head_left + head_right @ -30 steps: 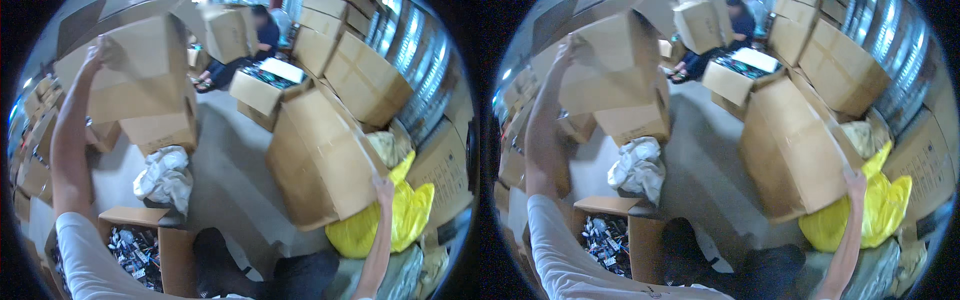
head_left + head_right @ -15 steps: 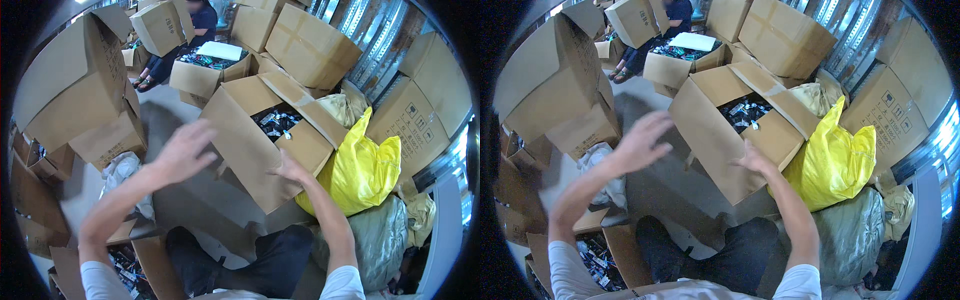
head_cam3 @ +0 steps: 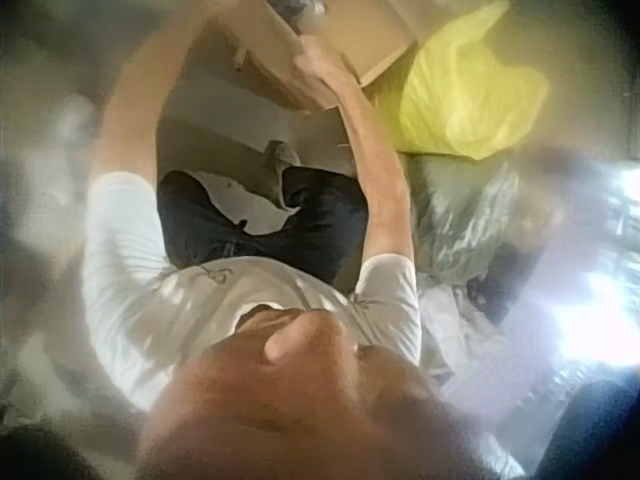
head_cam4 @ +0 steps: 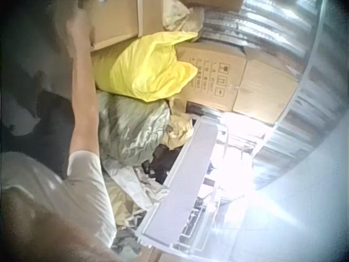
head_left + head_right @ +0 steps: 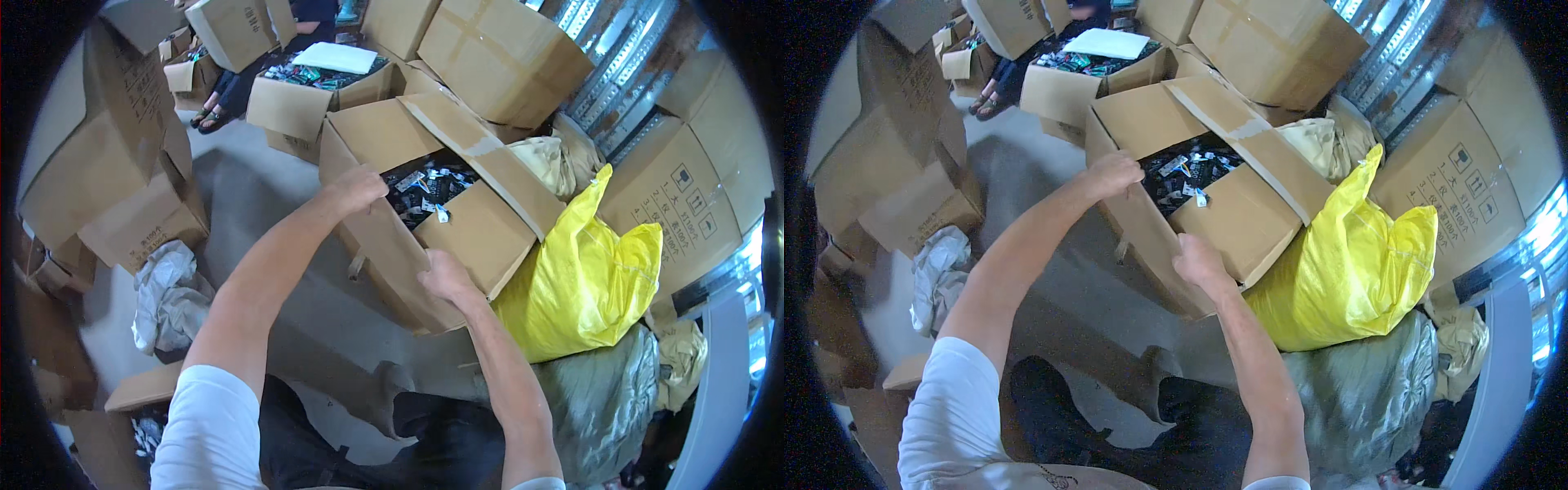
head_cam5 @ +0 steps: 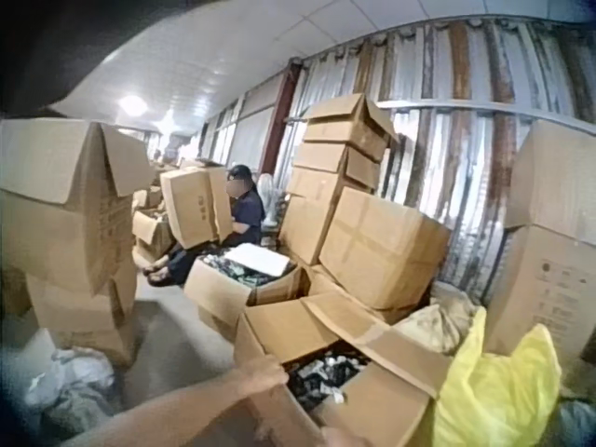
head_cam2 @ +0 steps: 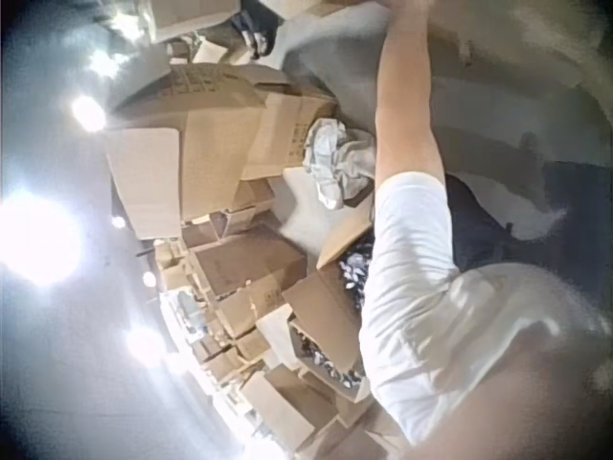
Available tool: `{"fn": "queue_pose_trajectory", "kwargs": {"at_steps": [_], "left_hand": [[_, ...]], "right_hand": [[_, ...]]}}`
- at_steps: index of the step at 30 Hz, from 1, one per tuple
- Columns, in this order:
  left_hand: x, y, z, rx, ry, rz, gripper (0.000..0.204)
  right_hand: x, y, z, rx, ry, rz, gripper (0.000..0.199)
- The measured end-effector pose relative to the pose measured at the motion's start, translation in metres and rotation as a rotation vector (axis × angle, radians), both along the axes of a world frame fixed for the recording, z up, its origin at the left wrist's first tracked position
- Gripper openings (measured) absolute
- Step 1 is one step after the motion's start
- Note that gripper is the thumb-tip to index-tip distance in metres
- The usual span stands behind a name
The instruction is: The person gathers digital display wire harnesses from a cardboard box and transfers them into another box by hand. The person then moves cardboard boxes and sorts through wire harnesses inside another box.
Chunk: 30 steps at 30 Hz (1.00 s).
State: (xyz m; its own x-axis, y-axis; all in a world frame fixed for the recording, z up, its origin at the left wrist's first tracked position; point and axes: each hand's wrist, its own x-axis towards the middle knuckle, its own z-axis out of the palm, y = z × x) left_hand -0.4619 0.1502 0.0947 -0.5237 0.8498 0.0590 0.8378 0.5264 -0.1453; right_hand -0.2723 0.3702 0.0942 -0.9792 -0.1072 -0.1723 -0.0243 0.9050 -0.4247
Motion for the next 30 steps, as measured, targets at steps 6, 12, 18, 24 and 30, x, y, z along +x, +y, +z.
{"fn": "queue_pose_trajectory", "kwargs": {"at_steps": [6, 12, 18, 24, 30], "left_hand": [[0.037, -0.028, -0.012, 0.066, 0.096, -0.079, 0.02], [0.103, -0.042, -0.007, 0.113, 0.07, -0.136, 0.013], [0.211, -0.034, 0.003, -0.022, 0.033, -0.213, 0.021], [0.223, -0.009, 0.042, 0.051, -0.968, -0.078, 0.076], [0.181, -0.026, 0.003, -0.233, -1.12, 0.197, 0.086]], "right_hand": [[0.021, 0.003, -0.001, 0.027, 0.04, 0.151, 0.019], [0.066, 0.02, 0.007, 0.037, 0.006, 0.309, 0.02], [0.12, 0.055, 0.033, 0.077, -0.074, 0.428, 0.021], [0.142, 0.113, 0.033, -0.001, -0.053, 0.314, 0.026], [0.135, 0.11, 0.038, 0.009, -0.135, 0.219, 0.024]]}}
